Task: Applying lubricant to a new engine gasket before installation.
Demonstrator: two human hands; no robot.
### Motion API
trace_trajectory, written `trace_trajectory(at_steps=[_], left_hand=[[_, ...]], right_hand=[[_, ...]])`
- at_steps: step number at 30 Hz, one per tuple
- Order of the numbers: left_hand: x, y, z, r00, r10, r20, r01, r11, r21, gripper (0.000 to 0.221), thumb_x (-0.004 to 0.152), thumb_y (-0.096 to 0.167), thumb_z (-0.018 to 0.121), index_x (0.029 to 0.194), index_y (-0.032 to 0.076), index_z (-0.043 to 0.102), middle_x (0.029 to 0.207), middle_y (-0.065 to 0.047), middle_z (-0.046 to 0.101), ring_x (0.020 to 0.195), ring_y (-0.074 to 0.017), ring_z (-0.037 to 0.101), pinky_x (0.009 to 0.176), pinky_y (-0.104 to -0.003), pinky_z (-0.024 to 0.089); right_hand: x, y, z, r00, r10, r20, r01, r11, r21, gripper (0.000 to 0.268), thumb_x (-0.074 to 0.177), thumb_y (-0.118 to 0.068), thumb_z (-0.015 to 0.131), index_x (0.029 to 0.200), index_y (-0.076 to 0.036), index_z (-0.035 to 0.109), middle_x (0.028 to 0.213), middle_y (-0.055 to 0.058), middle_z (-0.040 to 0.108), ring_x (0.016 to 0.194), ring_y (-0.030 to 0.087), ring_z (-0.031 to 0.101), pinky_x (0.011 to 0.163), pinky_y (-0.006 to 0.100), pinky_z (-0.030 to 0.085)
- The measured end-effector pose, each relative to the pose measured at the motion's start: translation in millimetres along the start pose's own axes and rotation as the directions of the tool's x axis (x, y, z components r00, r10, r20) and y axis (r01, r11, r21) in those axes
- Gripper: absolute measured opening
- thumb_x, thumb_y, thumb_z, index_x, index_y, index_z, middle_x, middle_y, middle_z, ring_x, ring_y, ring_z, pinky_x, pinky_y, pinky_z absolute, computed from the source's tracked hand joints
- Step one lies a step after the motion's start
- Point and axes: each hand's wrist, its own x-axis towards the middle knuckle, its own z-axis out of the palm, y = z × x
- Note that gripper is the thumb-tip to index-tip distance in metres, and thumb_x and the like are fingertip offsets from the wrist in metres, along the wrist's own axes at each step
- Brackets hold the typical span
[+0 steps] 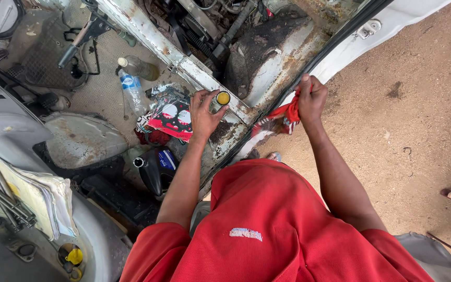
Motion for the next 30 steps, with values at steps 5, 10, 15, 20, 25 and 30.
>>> trace_trajectory(at_steps=[5, 10, 15, 20, 25, 30], left_hand=[[-2, 3, 1, 1.0, -0.006, 0.006, 0.006, 1.0, -0.021, 0.059, 0.072, 0.028, 0.095, 0.125, 0.019, 0.072, 0.119, -0.007, 0.056, 0.116, -0.0286, 0.054, 0.101, -0.047, 0.046], [1, 16, -2, 1.0, 0.023, 0.018, -0.022, 0.999, -0.024, 0.059, 0.072, 0.028, 0.095, 0.125, 0.018, 0.071, 0.12, -0.007, 0.057, 0.116, -0.029, 0.055, 0.1, -0.048, 0.046], [4, 58, -16, 0.991, 0.104, 0.081, -0.103, 0.995, -0.02, 0.058, 0.072, 0.026, 0.094, 0.124, 0.018, 0.071, 0.12, -0.006, 0.058, 0.114, -0.0294, 0.055, 0.1, -0.049, 0.045], [9, 118, -20, 0.954, 0.241, 0.178, -0.232, 0.97, -0.071, 0.058, 0.072, 0.028, 0.092, 0.124, 0.018, 0.069, 0.122, -0.005, 0.058, 0.115, -0.0301, 0.055, 0.098, -0.048, 0.044], [7, 173, -11, 0.893, 0.344, 0.291, -0.323, 0.939, -0.119, 0.06, 0.073, 0.029, 0.092, 0.126, 0.018, 0.068, 0.121, -0.005, 0.058, 0.115, -0.0292, 0.056, 0.098, -0.048, 0.042], [9, 220, 1, 0.822, 0.412, 0.393, -0.396, 0.909, -0.125, 0.06, 0.07, 0.028, 0.092, 0.124, 0.016, 0.067, 0.12, -0.005, 0.058, 0.115, -0.028, 0.055, 0.099, -0.049, 0.041]], right_hand=[[21, -5, 1, 0.999, -0.012, 0.04, 0.02, 0.976, -0.216, 0.062, 0.107, -0.057, 0.056, 0.077, -0.003, 0.06, 0.065, 0.01, 0.056, 0.058, 0.021, 0.053, 0.058, 0.042, 0.046], [14, -44, 7, 0.929, 0.039, 0.369, 0.182, 0.819, -0.544, 0.061, 0.106, -0.061, 0.05, 0.101, -0.005, 0.073, 0.093, 0.016, 0.065, 0.085, 0.032, 0.066, 0.075, 0.055, 0.059], [-14, -53, -12, 0.998, 0.025, 0.057, -0.043, 0.944, 0.326, 0.051, 0.11, -0.048, 0.046, 0.118, -0.002, 0.068, 0.118, 0.022, 0.072, 0.12, 0.035, 0.069, 0.113, 0.054, 0.053], [-57, -55, -22, 0.951, 0.223, 0.215, -0.266, 0.232, 0.936, 0.044, 0.111, -0.036, 0.049, 0.121, 0.001, 0.072, 0.124, 0.022, 0.071, 0.125, 0.039, 0.066, 0.119, 0.053, 0.046], [-80, -60, -28, 0.948, 0.194, 0.253, -0.242, -0.082, 0.967, 0.044, 0.102, -0.032, 0.053, 0.129, -0.001, 0.07, 0.138, 0.017, 0.067, 0.142, 0.037, 0.056, 0.128, 0.05, 0.037], [-87, -57, -42, 0.977, 0.056, 0.205, -0.195, -0.15, 0.969, 0.047, 0.104, -0.031, 0.051, 0.137, -0.001, 0.066, 0.145, 0.018, 0.063, 0.15, 0.038, 0.046, 0.132, 0.05, 0.029]])
